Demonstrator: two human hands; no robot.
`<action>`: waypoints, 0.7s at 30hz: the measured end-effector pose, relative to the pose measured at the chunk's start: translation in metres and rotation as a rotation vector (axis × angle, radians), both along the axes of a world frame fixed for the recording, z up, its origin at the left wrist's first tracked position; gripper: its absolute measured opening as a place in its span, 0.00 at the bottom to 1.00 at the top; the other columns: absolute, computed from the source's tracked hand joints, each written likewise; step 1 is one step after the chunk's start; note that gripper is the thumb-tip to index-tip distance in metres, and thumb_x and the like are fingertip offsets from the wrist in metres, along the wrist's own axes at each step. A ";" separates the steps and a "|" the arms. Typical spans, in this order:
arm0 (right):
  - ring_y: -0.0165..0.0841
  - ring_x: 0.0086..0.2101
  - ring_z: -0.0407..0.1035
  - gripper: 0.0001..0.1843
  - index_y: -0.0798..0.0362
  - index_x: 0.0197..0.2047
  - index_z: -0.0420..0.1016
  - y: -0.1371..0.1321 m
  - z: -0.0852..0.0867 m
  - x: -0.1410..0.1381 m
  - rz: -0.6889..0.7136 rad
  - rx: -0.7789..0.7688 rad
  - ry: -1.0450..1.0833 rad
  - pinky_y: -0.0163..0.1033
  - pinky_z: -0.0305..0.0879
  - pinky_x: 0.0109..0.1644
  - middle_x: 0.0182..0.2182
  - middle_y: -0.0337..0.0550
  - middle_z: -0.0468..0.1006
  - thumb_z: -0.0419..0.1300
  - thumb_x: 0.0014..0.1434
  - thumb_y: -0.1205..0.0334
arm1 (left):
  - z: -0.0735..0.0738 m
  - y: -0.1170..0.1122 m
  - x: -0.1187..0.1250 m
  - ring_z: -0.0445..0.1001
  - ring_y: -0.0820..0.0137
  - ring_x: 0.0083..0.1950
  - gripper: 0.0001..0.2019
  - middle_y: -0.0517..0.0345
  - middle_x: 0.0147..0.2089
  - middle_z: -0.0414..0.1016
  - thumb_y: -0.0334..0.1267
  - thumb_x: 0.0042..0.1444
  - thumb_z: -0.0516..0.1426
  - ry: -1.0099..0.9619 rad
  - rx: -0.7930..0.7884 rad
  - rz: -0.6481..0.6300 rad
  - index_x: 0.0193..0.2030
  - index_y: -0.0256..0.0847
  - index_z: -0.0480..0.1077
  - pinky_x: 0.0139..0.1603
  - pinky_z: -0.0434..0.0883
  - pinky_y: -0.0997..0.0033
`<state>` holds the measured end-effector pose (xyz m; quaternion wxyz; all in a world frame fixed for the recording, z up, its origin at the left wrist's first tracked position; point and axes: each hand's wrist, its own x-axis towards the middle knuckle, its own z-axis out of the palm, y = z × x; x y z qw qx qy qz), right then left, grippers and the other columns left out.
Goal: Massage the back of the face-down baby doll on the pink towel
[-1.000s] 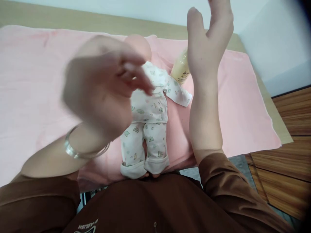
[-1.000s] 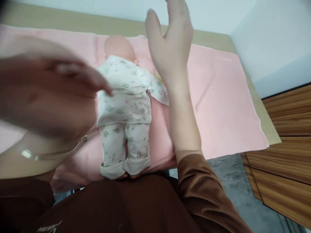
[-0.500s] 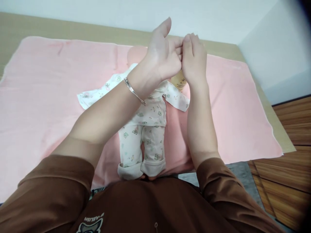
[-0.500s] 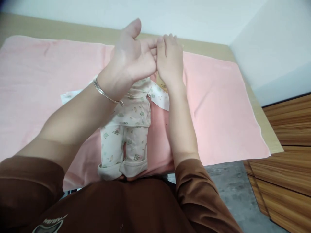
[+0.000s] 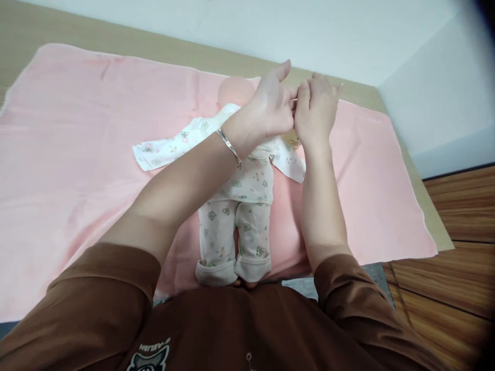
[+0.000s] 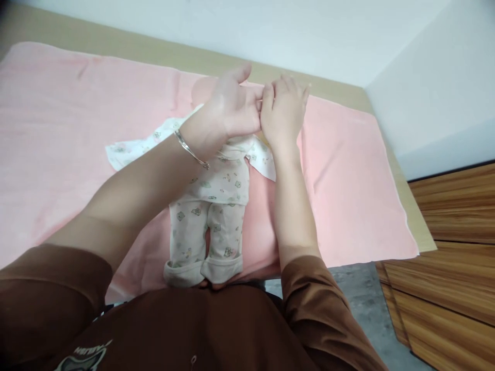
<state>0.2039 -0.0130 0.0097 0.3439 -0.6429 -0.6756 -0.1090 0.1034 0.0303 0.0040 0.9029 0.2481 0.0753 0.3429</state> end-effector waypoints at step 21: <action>0.29 0.67 0.46 0.24 0.52 0.63 0.52 -0.040 0.016 -0.066 0.440 -0.041 0.573 0.37 0.50 0.71 0.65 0.42 0.54 0.32 0.71 0.54 | 0.037 -0.114 -0.086 0.60 0.59 0.66 0.19 0.49 0.53 0.69 0.46 0.71 0.42 0.211 0.245 0.503 0.51 0.31 0.63 0.69 0.60 0.61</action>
